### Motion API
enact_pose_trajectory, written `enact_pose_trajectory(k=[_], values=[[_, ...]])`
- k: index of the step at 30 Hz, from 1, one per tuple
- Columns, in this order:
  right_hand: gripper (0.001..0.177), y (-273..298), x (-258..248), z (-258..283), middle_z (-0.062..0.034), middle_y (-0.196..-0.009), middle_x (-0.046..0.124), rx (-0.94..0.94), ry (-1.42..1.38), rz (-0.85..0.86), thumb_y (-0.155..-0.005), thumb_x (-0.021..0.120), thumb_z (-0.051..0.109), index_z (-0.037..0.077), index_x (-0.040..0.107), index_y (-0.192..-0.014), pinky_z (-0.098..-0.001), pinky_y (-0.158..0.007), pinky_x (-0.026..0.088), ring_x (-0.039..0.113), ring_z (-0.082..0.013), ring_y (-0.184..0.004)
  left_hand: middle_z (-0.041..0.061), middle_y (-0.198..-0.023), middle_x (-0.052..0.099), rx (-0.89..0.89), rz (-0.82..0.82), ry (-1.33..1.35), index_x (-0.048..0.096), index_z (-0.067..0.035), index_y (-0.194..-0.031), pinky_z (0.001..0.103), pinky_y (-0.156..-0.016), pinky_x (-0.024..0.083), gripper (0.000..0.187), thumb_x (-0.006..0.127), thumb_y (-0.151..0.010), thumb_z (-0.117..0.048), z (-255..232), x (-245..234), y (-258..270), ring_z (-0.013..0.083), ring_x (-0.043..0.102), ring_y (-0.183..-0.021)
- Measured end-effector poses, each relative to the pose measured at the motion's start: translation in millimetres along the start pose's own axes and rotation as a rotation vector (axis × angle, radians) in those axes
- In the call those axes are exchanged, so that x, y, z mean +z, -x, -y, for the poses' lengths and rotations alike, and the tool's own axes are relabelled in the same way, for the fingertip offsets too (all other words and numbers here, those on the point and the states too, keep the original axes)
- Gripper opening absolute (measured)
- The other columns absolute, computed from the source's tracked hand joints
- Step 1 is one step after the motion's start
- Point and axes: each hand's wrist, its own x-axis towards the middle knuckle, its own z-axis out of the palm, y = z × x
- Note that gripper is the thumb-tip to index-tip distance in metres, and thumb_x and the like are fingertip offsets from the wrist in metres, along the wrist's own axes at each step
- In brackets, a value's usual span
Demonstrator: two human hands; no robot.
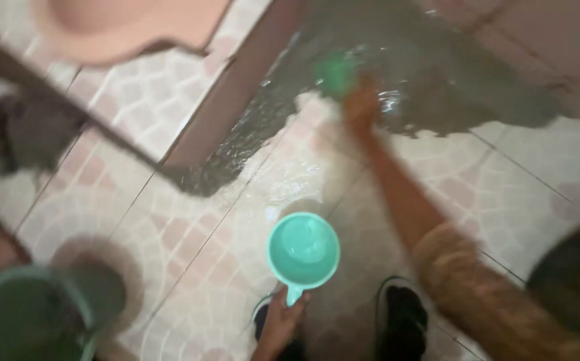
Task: The person is scrubbing tiled floor in a bathroom using a green brush and water from a small blue scoop.
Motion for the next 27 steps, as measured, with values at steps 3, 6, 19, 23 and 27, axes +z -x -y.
enact_pose_trajectory(k=[3, 6, 19, 23, 27], values=[[0.032, -48, -46, -25, -0.0228, -0.114, 0.066, 0.353, -0.394, 0.038, -0.104, 0.068, 0.02, -0.001, 0.064, -0.128, -0.0498, -0.09, 0.051, 0.065, -0.0378, -0.101, -0.005, -0.079, 0.063, 0.103, -0.072, -0.005, 0.069, -0.003, -0.114, 0.026, -0.061, 0.048, 0.022, 0.069, -0.1, -0.02, -9, -9, 14, 0.0045, 0.054, -0.069], [0.036, -52, -50, 23, -0.025, -0.115, 0.065, 0.346, -0.466, 0.078, -0.105, 0.069, 0.022, -0.003, 0.062, -0.129, -0.0516, -0.087, 0.05, 0.063, -0.0414, -0.101, -0.008, -0.069, 0.055, -0.024, -0.076, 0.156, 0.067, -0.005, -0.116, 0.024, -0.051, 0.039, 0.023, 0.067, -0.099, -0.02, -31, -13, 23, 0.0021, 0.046, -0.057], [0.031, 40, -103, 41, -0.0225, -0.119, 0.064, 0.36, -0.51, 0.117, -0.098, 0.065, 0.011, -0.001, 0.061, -0.126, -0.0543, -0.098, 0.044, 0.06, -0.0432, -0.114, -0.006, -0.054, 0.048, -0.166, -0.103, 0.207, 0.061, -0.01, -0.106, 0.026, -0.036, 0.033, 0.017, 0.065, -0.097, -0.024, -29, -38, 29, 0.0051, 0.042, -0.039], [0.042, 127, -156, -146, -0.0243, -0.114, 0.066, 0.818, -0.059, -0.02, -0.092, 0.073, 0.02, -0.004, 0.062, -0.125, -0.0564, -0.086, 0.047, 0.063, -0.0442, -0.103, -0.007, -0.053, 0.039, -0.231, -0.022, 0.332, 0.059, -0.007, -0.105, 0.026, -0.035, 0.025, 0.02, 0.067, -0.099, -0.024, -22, -43, 26, 0.0046, 0.034, -0.039], [0.035, 136, -172, -117, -0.0211, -0.109, 0.067, 0.973, -0.072, 0.153, -0.099, 0.07, 0.028, 0.002, 0.065, -0.122, -0.0568, -0.083, 0.045, 0.063, -0.0402, -0.099, -0.007, -0.051, 0.038, -0.249, -0.013, 0.373, 0.061, -0.01, -0.107, 0.025, -0.034, 0.024, 0.017, 0.065, -0.097, -0.023, -20, -44, 27, 0.0047, 0.033, -0.037]])
